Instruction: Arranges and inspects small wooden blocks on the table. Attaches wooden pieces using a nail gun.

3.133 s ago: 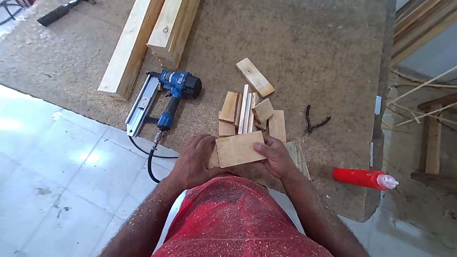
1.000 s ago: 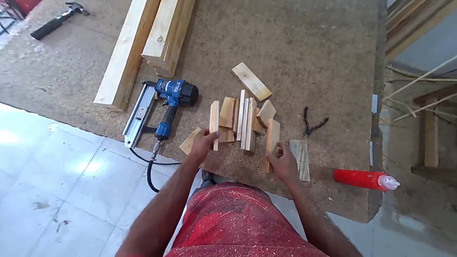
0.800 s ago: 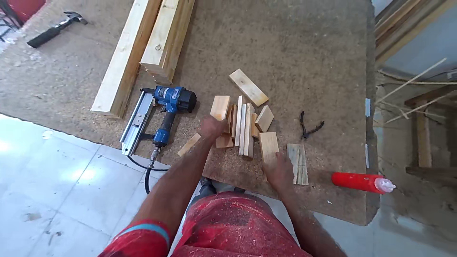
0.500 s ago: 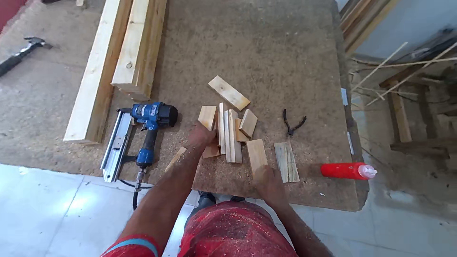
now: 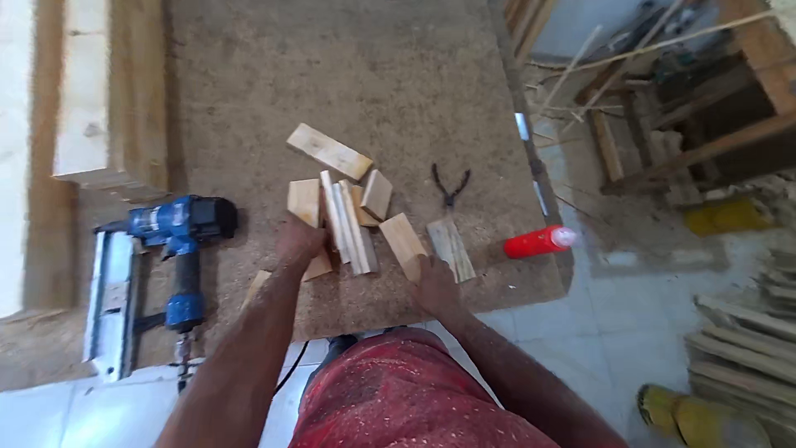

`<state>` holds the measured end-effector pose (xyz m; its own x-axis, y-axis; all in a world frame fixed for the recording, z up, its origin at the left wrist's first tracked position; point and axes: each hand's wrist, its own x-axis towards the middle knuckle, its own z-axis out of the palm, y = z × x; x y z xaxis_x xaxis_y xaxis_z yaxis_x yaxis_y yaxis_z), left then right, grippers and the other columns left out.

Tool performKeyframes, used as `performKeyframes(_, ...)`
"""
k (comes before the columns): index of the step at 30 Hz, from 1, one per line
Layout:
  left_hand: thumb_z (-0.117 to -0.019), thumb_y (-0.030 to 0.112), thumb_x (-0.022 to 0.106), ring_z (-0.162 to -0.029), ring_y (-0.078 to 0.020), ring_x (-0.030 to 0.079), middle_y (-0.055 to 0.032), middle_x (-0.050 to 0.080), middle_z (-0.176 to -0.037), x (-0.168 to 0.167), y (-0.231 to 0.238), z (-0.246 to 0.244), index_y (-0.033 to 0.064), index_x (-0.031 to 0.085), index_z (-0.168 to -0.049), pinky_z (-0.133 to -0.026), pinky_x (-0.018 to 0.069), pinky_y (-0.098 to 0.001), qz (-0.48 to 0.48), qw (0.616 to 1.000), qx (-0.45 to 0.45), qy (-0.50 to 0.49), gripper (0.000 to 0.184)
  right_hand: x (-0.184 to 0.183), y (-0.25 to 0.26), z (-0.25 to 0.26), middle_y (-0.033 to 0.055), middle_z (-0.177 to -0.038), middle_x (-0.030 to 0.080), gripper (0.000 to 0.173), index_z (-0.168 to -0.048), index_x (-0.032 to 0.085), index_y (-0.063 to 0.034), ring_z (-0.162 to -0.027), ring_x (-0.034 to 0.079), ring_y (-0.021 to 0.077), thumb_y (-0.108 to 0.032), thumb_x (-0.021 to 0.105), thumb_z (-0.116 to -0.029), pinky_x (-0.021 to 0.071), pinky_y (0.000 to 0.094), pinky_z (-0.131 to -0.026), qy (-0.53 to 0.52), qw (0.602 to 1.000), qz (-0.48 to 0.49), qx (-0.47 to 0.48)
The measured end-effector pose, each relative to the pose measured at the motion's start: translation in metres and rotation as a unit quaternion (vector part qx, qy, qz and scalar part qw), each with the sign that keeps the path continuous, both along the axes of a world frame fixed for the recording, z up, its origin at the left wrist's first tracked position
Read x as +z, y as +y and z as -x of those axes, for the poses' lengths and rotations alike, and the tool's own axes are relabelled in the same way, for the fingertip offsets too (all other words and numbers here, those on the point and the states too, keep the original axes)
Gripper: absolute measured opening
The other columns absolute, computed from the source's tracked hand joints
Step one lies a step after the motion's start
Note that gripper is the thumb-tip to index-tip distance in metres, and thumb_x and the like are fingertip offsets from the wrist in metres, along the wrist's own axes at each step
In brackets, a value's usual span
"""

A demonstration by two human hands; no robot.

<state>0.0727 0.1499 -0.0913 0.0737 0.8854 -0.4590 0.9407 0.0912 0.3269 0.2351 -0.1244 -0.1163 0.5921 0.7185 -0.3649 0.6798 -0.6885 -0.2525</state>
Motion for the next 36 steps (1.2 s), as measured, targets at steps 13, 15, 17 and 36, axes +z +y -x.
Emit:
performKeyframes(13,-0.0744,0.046,0.080,-0.108,-0.0314,0.070,-0.0141,0.070,-0.122,0.027,-0.084,0.168,0.0155,0.060,-0.132,-0.091,0.0596,-0.0520,0.201,0.688,0.159,-0.679,0.068,0.009,0.001,-0.019,0.0255,-0.148,0.051,0.065,-0.141,0.060,-0.0074,-0.136,0.049,0.0452,-0.056,0.057,-0.0986,0.0427,0.0630,-0.111,0.017,0.995,-0.094,-0.026)
performKeyframes(15,-0.0697,0.045,0.085,-0.106,-0.0327,0.071,-0.0147,0.071,-0.120,0.025,-0.107,0.163,0.0182,0.065,-0.127,-0.088,0.0602,-0.0529,0.244,0.629,0.169,-0.718,0.066,0.012,-0.001,-0.038,0.0284,-0.150,0.048,0.063,-0.142,0.059,-0.0062,-0.136,0.047,0.0499,-0.053,0.057,-0.0995,0.0412,0.0681,-0.109,-0.014,0.994,-0.095,-0.059)
performKeyframes(17,-0.0715,0.042,0.085,-0.105,-0.0354,0.071,-0.0180,0.071,-0.120,0.017,-0.123,0.159,0.0160,0.066,-0.126,-0.088,0.0600,-0.0536,0.274,0.579,0.172,-0.748,0.063,0.008,-0.002,-0.054,0.0319,-0.152,0.044,0.071,-0.147,0.053,-0.0069,-0.135,0.045,0.0552,-0.051,0.068,-0.0925,0.0402,0.0736,-0.106,-0.016,0.995,-0.051,-0.086)
performKeyframes(36,-0.0743,0.010,0.081,-0.108,-0.0248,0.069,-0.0147,0.067,-0.124,0.055,-0.160,0.115,0.0124,0.049,-0.143,-0.090,0.0599,-0.0434,0.263,0.705,0.057,-0.656,0.076,0.094,0.048,0.081,0.0082,-0.127,0.064,0.076,-0.141,0.049,-0.0131,-0.104,0.070,0.0212,-0.017,0.087,-0.0748,0.0632,0.0411,-0.087,0.554,0.802,-0.222,0.002)
